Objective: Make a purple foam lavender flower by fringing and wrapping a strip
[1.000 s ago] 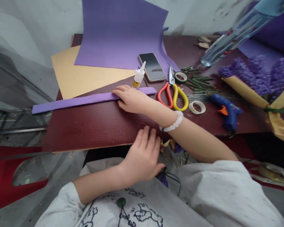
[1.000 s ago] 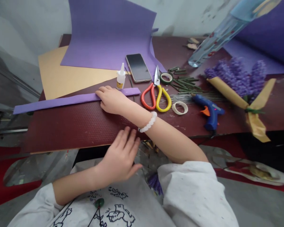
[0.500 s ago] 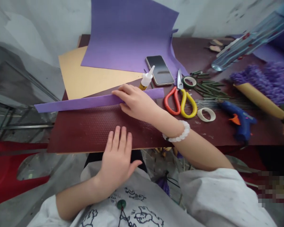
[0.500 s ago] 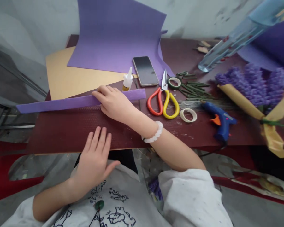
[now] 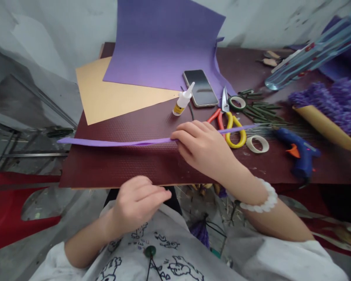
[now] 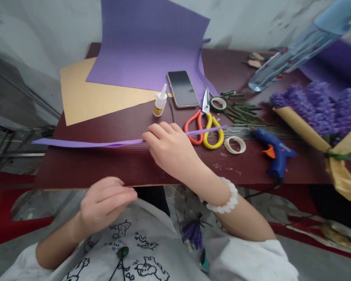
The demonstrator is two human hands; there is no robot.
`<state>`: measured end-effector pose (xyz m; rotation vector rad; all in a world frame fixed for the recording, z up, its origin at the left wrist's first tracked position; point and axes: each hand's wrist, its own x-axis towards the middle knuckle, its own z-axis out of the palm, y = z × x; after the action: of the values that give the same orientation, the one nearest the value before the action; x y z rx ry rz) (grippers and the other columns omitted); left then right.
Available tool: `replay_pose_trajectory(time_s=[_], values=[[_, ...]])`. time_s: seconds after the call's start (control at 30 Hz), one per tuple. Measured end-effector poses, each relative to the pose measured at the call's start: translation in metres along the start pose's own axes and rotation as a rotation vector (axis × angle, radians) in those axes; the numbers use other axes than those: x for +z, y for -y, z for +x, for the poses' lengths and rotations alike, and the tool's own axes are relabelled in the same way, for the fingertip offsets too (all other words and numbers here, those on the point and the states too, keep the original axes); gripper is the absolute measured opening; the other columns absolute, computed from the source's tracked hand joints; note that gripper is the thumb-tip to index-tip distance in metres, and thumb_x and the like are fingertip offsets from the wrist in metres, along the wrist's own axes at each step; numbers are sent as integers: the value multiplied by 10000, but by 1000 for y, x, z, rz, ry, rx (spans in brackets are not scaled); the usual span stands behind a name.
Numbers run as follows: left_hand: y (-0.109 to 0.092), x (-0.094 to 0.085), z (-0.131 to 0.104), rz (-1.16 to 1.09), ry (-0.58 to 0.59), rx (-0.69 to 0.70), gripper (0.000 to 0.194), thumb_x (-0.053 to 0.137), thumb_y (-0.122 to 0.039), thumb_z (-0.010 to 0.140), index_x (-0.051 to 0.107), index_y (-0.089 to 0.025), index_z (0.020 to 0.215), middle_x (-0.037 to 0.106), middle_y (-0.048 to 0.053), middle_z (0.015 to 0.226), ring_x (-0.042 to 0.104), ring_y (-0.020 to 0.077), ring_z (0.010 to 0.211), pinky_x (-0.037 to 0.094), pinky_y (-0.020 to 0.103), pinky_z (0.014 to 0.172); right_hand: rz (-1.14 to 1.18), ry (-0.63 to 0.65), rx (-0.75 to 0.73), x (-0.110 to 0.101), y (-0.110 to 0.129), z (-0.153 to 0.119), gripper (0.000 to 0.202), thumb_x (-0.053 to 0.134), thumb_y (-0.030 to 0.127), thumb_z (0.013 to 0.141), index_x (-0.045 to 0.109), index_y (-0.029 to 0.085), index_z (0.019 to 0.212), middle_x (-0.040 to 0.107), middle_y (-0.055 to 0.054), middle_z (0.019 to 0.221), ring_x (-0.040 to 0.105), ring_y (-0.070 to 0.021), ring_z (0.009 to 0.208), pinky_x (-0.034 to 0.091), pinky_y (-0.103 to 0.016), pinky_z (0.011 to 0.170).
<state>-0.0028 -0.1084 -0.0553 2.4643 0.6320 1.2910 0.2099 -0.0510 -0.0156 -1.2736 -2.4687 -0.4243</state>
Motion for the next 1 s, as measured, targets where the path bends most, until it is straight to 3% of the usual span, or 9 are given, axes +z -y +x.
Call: replay_pose_trajectory(time_s=[0.07, 0.2, 0.33, 0.43, 0.6, 0.9, 1.0], values=[[5, -7, 3, 163, -4, -13, 197, 704, -89, 756, 668, -103, 949, 710, 42, 750, 648, 164, 744, 555, 345, 791, -14, -8, 20, -1, 1, -14, 133, 511, 109, 847, 627, 163, 885, 662, -67, 907, 508, -214, 807, 383, -337, 711], [11, -11, 7, 426, 23, -65, 309, 686, -98, 750, 654, -78, 1057, 707, 132, 1014, 625, 257, 1001, 511, 431, 937, -1, 56, 34, -1, 8, -37, 168, 522, 87, 811, 649, 146, 904, 669, -89, 966, 530, -235, 878, 417, -365, 779], [13, -7, 8, 568, 107, -195, 353, 621, -138, 797, 623, -61, 1141, 662, 160, 1114, 573, 295, 1080, 473, 467, 980, 123, 74, 85, -2, 22, -47, 270, 513, 85, 777, 655, 92, 1006, 665, -122, 1039, 537, -261, 953, 442, -406, 869], [13, -2, 10, 588, 197, -254, 386, 566, -182, 837, 592, -43, 1197, 639, 163, 1164, 542, 304, 1124, 452, 473, 1009, 217, 43, 126, 1, 38, -47, 396, 473, 77, 787, 605, 29, 1158, 651, -152, 1091, 528, -265, 999, 457, -410, 901], [14, 5, 10, 601, 317, -270, 413, 517, -271, 887, 579, -61, 1238, 644, 148, 1170, 538, 300, 1094, 464, 454, 968, 292, 87, 207, 12, 64, -38, 431, 440, 134, 832, 579, 38, 1229, 623, -165, 1147, 507, -272, 1032, 463, -441, 909], [20, 3, -1, 585, 345, -208, 535, 522, -411, 903, 514, -74, 1319, 633, 159, 1203, 503, 334, 1108, 412, 503, 984, 319, 83, 297, 17, 76, -45, 444, 483, 208, 867, 562, 72, 1282, 618, -139, 1223, 476, -270, 1064, 422, -463, 970], [16, -2, -6, 502, 282, -188, 480, 584, -334, 871, 548, -58, 1263, 621, 181, 1191, 516, 330, 1136, 424, 487, 1002, 444, 44, 363, 17, 72, -48, 395, 470, 193, 889, 570, 103, 1261, 626, -124, 1214, 488, -258, 1087, 430, -460, 986]])
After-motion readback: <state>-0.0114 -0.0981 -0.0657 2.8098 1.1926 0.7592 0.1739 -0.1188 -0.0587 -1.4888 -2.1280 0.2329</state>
